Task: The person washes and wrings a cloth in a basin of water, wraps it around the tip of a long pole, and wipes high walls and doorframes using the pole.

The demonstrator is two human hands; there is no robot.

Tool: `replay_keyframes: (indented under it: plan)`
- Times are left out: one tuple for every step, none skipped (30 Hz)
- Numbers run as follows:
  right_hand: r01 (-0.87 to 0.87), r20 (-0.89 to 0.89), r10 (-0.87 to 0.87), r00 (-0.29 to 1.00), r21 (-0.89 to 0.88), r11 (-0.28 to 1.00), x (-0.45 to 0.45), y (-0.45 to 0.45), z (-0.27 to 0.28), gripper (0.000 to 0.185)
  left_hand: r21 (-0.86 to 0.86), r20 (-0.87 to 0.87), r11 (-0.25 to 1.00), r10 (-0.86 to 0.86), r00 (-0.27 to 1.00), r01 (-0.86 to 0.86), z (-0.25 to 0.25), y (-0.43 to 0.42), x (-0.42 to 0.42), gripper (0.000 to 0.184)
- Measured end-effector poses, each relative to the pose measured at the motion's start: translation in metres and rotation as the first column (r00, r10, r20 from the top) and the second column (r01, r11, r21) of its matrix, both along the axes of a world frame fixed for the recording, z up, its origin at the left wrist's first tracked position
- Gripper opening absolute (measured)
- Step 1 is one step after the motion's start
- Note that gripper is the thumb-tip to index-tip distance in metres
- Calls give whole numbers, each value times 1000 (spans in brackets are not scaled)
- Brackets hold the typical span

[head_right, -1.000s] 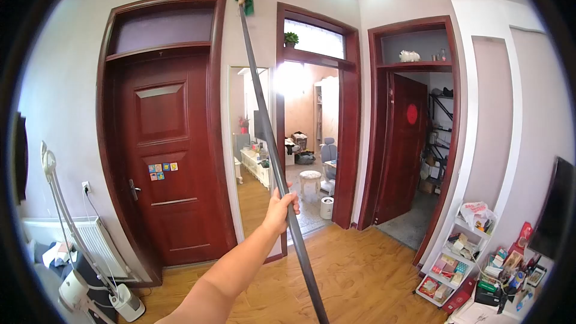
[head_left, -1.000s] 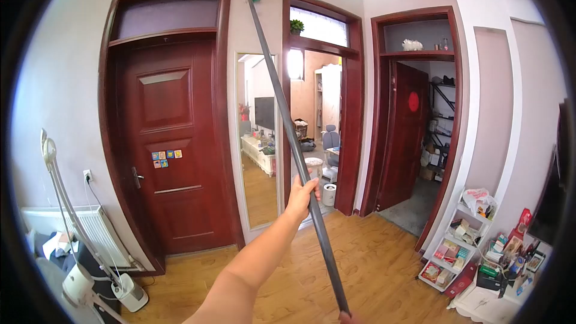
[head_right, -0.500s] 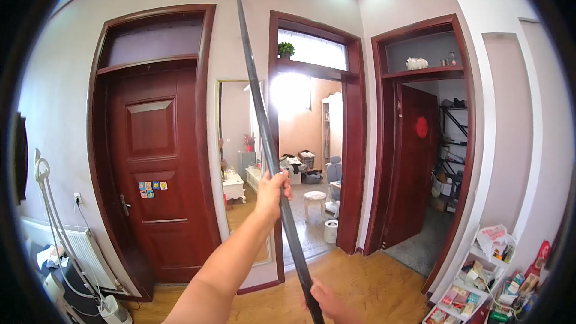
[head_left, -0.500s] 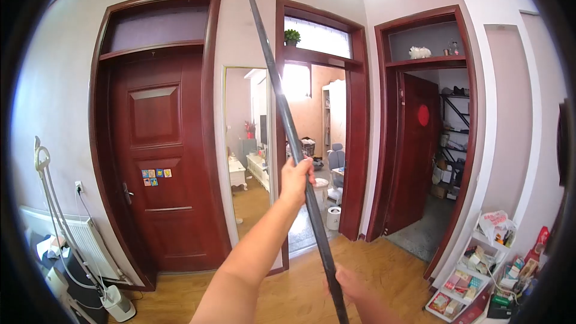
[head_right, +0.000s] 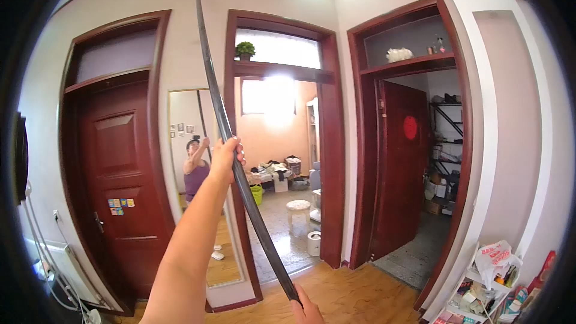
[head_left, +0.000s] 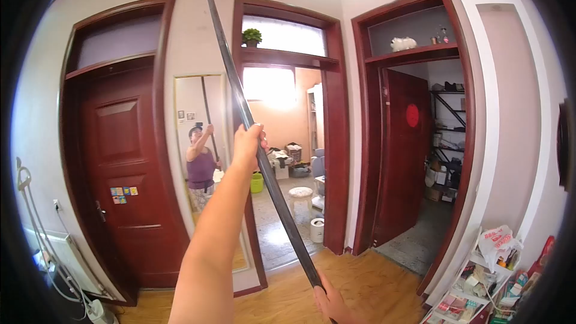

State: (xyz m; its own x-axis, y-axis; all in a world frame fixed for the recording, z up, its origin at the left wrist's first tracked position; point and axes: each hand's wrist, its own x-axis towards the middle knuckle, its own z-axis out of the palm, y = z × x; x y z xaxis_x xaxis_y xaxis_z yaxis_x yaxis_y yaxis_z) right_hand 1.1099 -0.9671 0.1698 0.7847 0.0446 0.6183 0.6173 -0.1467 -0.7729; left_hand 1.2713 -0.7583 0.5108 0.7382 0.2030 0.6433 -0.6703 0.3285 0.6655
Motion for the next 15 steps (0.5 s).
replay_keyframes:
  plan:
    - [-173,-252,180,951,46,984,8,-10,11,41,10,4,1000,6,1000,-6,6,-11,8,12]
    - [-158,-253,165,953,47,986,26,-18,4,41,21,10,1000,-9,1000,8,9,-21,20,12]
    - [-132,-245,146,959,72,989,52,-27,-8,44,33,16,999,-21,1000,20,11,-30,32,12]
    - [-120,-241,138,961,87,989,63,-32,-10,46,31,21,999,-15,1000,14,12,-40,43,12]
    - [-109,-237,131,963,103,989,75,-37,-13,47,30,27,1000,-6,1000,5,12,-50,54,12]
    - [-77,-211,87,974,58,995,75,-40,-1,47,63,21,998,-8,1000,7,13,-55,73,13]
    - [-45,-172,45,984,4,999,83,-46,9,46,91,29,996,14,999,-17,12,-61,94,12]
    - [-55,-154,53,987,-11,998,97,-51,8,46,109,17,994,18,1000,-20,11,-67,113,12]
    - [-52,-191,49,980,-10,999,108,-57,-2,47,132,-1,991,23,1000,-23,9,-73,126,12]
    - [-41,-229,39,973,-3,999,117,-58,-6,47,116,26,993,29,999,-32,9,-84,126,11]
    - [-40,-221,39,975,-3,999,124,-57,-9,47,105,50,994,32,998,-37,9,-92,125,10]
    - [69,-191,-72,979,-22,997,130,-53,-8,44,195,49,980,39,998,-48,11,-94,139,10]
    - [184,-158,-187,970,-35,982,139,-52,-8,42,200,64,979,30,997,-43,14,-100,154,10]
    - [194,-151,-197,969,-29,980,151,-57,-12,42,199,70,979,39,997,-52,13,-106,168,9]
    - [201,-92,-204,975,-45,979,166,-63,-22,42,197,70,978,50,996,-63,12,-113,178,9]
